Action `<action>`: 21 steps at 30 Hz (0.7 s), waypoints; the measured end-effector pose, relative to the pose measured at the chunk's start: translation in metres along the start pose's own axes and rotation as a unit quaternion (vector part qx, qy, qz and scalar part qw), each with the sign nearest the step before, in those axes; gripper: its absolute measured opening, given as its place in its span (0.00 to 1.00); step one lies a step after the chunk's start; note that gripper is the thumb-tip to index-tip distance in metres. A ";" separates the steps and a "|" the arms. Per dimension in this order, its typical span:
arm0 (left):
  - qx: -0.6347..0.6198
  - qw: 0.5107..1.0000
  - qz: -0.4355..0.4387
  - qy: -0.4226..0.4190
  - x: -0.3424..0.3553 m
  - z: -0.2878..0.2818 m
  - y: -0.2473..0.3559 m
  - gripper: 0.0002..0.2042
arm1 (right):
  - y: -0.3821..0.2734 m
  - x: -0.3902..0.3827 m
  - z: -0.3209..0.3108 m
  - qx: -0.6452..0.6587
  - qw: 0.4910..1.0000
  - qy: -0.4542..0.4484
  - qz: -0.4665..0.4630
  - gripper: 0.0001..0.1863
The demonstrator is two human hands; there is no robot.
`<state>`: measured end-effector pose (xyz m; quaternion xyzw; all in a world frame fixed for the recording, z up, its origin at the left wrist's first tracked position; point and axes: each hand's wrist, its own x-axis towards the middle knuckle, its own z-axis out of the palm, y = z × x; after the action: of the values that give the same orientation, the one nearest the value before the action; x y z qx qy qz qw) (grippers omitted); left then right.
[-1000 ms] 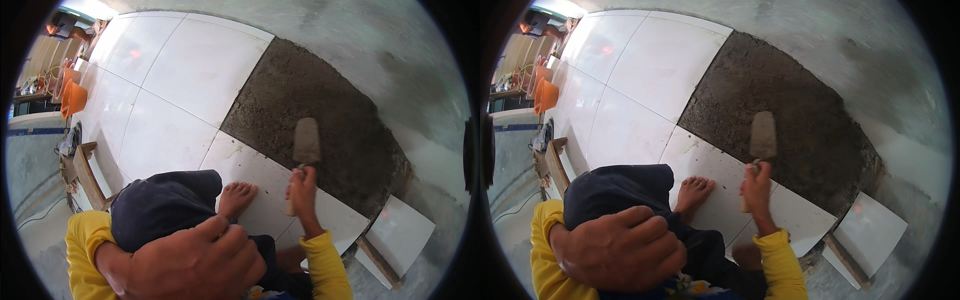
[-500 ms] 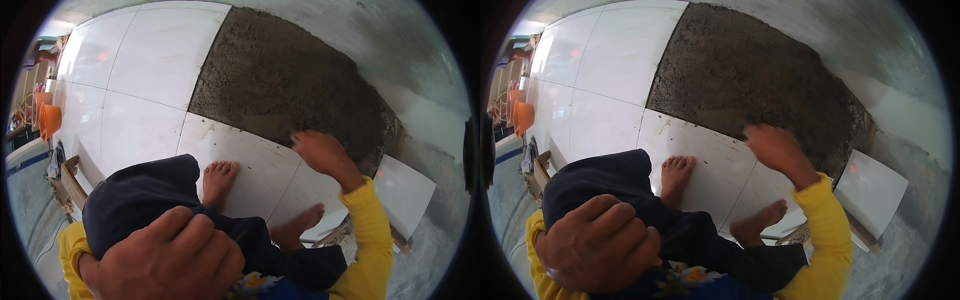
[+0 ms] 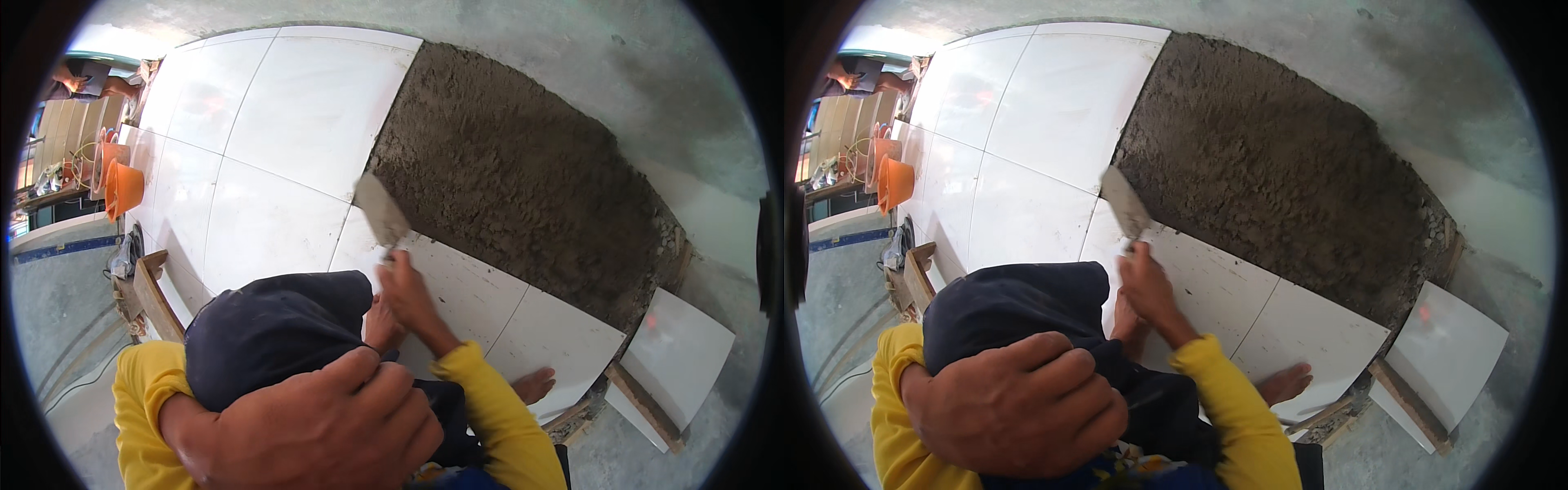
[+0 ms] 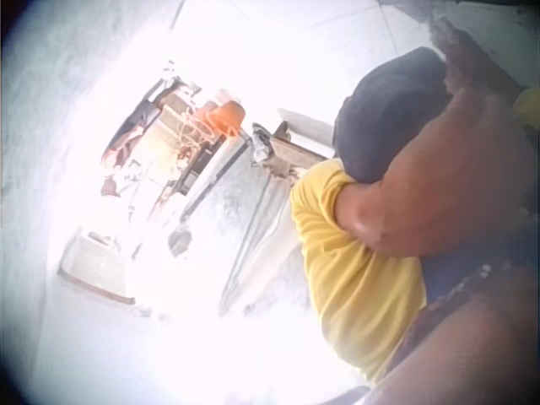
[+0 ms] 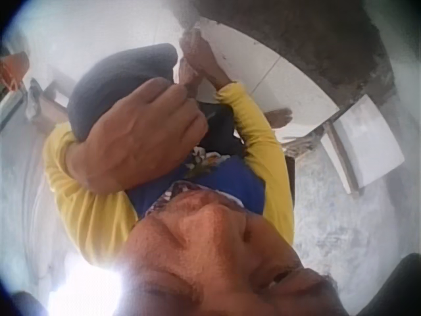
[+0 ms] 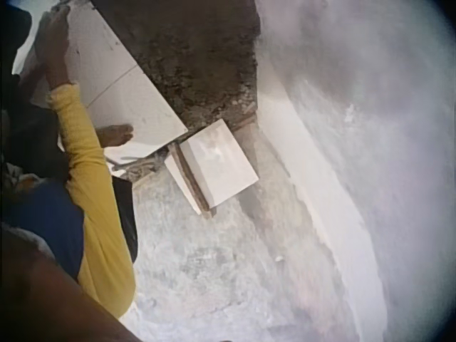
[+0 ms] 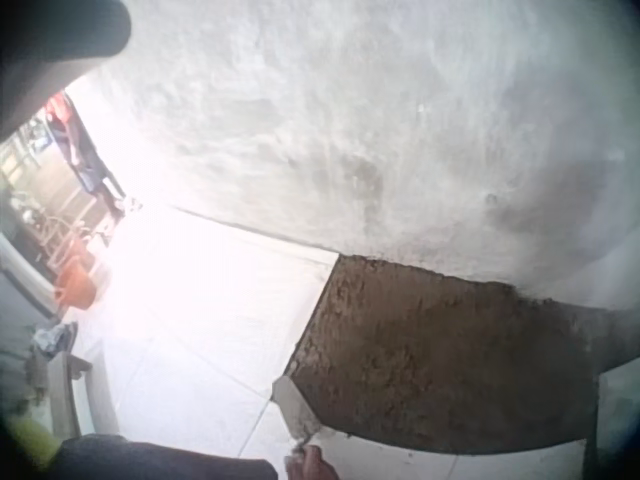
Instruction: The person spreads cement on the floor using a trowel and a wooden straightedge, then places white tiles onto the prepared surface. They use a bucket to transport the cement and a wooden plank to level the bed before positioning the tiles.
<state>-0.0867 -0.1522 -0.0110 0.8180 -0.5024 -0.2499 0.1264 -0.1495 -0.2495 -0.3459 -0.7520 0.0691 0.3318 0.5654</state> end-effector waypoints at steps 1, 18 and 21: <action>-0.010 1.000 -0.012 -0.010 0.000 -0.001 0.002 0.10 | -0.008 0.005 0.021 -0.041 0.999 0.021 -0.021 0.25; -0.025 0.999 0.026 0.022 0.017 0.005 -0.002 0.14 | 0.032 -0.059 -0.050 0.029 0.984 0.170 -0.050 0.22; -0.006 0.999 0.041 -0.016 0.029 -0.002 0.001 0.14 | -0.017 -0.004 0.002 -0.005 0.995 0.099 0.002 0.23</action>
<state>-0.0759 -0.1780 -0.0170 0.7917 -0.5364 -0.2601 0.1334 -0.1452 -0.2429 -0.3304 -0.7839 0.1250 0.2573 0.5510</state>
